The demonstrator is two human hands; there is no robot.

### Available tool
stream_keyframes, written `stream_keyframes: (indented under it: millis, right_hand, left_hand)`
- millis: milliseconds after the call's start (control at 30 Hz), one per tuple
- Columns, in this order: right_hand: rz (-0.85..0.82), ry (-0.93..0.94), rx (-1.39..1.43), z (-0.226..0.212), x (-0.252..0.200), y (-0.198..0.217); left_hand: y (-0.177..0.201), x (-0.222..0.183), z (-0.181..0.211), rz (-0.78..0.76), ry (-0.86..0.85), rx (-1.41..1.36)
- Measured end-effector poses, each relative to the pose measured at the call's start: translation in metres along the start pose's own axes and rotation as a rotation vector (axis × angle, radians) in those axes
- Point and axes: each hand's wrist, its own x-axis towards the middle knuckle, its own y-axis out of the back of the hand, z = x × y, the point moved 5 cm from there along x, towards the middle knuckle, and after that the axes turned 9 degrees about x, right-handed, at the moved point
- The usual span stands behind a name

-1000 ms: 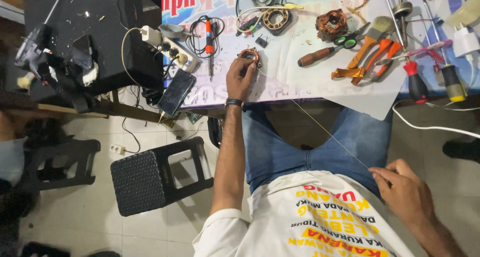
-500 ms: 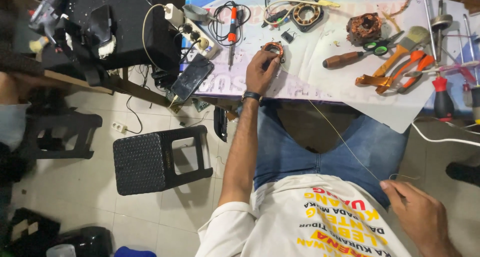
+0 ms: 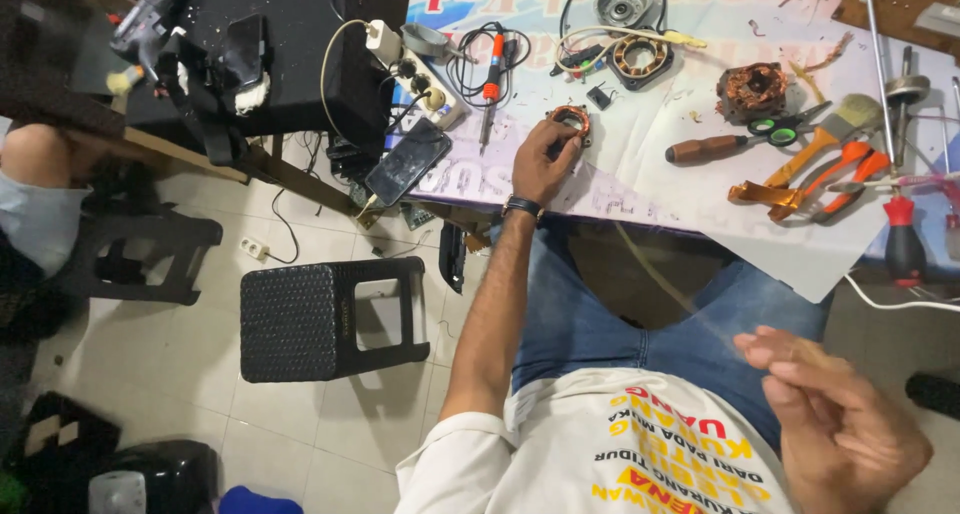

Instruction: The person winds enameled copper wire around a motor stator core, holding the stator with one hand while pulling and looping wire around its teeth with the other, gradually building up wire turns on the component.

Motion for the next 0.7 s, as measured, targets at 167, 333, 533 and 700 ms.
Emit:
stream_keyframes:
  millis: [167, 333, 533, 700]
  right_hand:
    - [-0.184, -0.164, 0.733, 0.018, 0.007, 0.004]
    - [-0.009, -0.495, 0.503, 0.038, -0.006, 0.01]
    - [-0.188, -0.344, 0.304, 0.029, -0.015, 0.037]
    - [-0.927, -0.048, 0.444, 0.292, -0.012, 0.164]
  left_hand:
    - [-0.003, 0.001, -0.004, -0.034, 0.04, 0.026]
    - [0.0, 0.0, 0.001, -0.037, 0.085, 0.033]
    - [-0.008, -0.002, -0.004, -0.042, 0.097, 0.076]
    - [-0.009, -0.003, -0.009, 0.038, 0.056, 0.085]
